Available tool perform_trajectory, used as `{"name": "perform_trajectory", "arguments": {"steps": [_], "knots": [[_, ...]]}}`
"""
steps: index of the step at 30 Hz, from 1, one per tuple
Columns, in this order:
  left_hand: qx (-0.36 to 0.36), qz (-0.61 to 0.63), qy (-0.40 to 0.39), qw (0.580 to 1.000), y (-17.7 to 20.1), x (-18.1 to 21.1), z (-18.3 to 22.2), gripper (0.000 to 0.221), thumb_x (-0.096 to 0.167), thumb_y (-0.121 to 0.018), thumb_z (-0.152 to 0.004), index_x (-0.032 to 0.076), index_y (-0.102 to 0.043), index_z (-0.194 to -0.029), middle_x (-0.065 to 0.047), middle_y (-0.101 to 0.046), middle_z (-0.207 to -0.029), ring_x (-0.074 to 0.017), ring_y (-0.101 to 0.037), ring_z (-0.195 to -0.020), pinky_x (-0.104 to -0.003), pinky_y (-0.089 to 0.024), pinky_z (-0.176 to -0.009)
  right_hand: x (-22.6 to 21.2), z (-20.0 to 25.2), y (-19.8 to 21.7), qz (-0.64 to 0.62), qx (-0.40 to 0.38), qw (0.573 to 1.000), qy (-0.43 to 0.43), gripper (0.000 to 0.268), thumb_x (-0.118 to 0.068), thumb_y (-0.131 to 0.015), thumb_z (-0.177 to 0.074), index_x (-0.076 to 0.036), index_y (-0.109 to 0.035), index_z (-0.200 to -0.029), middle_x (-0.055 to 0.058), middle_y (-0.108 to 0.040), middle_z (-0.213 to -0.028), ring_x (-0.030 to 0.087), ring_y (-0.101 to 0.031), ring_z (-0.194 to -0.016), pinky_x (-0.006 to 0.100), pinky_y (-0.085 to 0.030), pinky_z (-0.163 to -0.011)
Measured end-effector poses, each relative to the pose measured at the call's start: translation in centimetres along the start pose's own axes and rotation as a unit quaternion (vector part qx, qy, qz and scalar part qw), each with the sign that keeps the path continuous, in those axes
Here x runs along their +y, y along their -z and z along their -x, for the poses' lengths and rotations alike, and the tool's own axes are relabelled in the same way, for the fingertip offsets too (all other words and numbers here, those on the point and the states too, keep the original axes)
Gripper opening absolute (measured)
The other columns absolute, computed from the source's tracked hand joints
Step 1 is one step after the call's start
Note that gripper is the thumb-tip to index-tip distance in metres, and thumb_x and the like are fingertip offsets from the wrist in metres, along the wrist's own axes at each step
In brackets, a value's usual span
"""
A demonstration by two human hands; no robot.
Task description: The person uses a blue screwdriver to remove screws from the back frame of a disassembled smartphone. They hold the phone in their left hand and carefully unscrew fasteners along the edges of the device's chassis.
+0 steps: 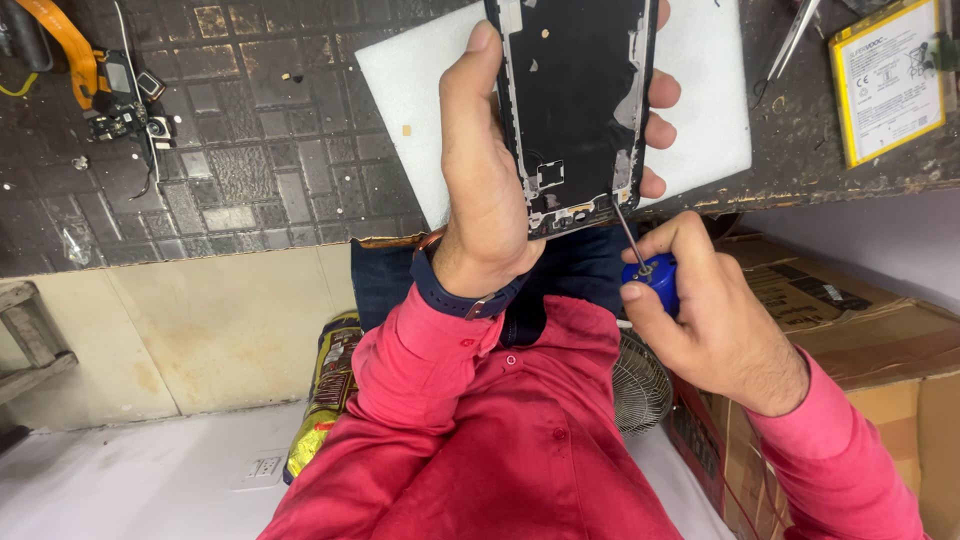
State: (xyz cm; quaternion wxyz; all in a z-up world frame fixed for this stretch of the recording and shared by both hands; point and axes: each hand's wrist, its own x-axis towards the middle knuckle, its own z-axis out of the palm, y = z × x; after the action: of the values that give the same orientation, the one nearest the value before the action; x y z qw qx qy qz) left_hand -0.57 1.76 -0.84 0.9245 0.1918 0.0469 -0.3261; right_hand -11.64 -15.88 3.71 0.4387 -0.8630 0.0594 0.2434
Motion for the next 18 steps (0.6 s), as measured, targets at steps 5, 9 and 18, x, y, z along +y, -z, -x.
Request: {"name": "perform_trajectory", "arguments": {"steps": [5, 9, 18], "knots": [[0.011, 0.002, 0.005, 1.000, 0.00, 0.01, 0.06, 0.085, 0.062, -0.018, -0.112, -0.009, -0.049, -0.150, -0.024, -0.066, -0.113, -0.0277, -0.067, -0.096, -0.041, -0.061, -0.079, 0.14, 0.04, -0.08, 0.002, -0.002, 1.000, 0.003, 0.032, -0.012, -0.064, -0.089, 0.002, -0.046, -0.111, 0.016, -0.074, -0.093, 0.024, -0.074, -0.070, 0.036, -0.056, -0.063], [0.001, -0.001, 0.001, 1.000, 0.20, -0.05, 0.12, 0.083, 0.061, -0.021, -0.112, -0.008, -0.048, -0.150, -0.022, -0.064, -0.113, -0.0272, -0.065, -0.096, -0.041, -0.062, -0.082, 0.27, 0.10, -0.14, 0.007, 0.000, 1.000, 0.017, 0.031, -0.011, -0.064, -0.090, 0.002, -0.046, -0.112, 0.018, -0.073, -0.095, 0.025, -0.074, -0.074, 0.036, -0.056, -0.066], [-0.019, -0.096, -0.028, 0.995, -0.06, 0.34, 0.67, 0.055, 0.007, -0.051, -0.096, -0.007, -0.048, -0.149, -0.021, -0.064, -0.127, -0.0255, -0.064, -0.106, -0.041, -0.064, -0.092, -0.01, 0.13, -0.27, 0.008, -0.002, 1.000, -0.008, 0.032, -0.012, -0.064, -0.089, 0.002, -0.046, -0.110, 0.017, -0.074, -0.094, 0.025, -0.074, -0.070, 0.036, -0.055, -0.063]]}}
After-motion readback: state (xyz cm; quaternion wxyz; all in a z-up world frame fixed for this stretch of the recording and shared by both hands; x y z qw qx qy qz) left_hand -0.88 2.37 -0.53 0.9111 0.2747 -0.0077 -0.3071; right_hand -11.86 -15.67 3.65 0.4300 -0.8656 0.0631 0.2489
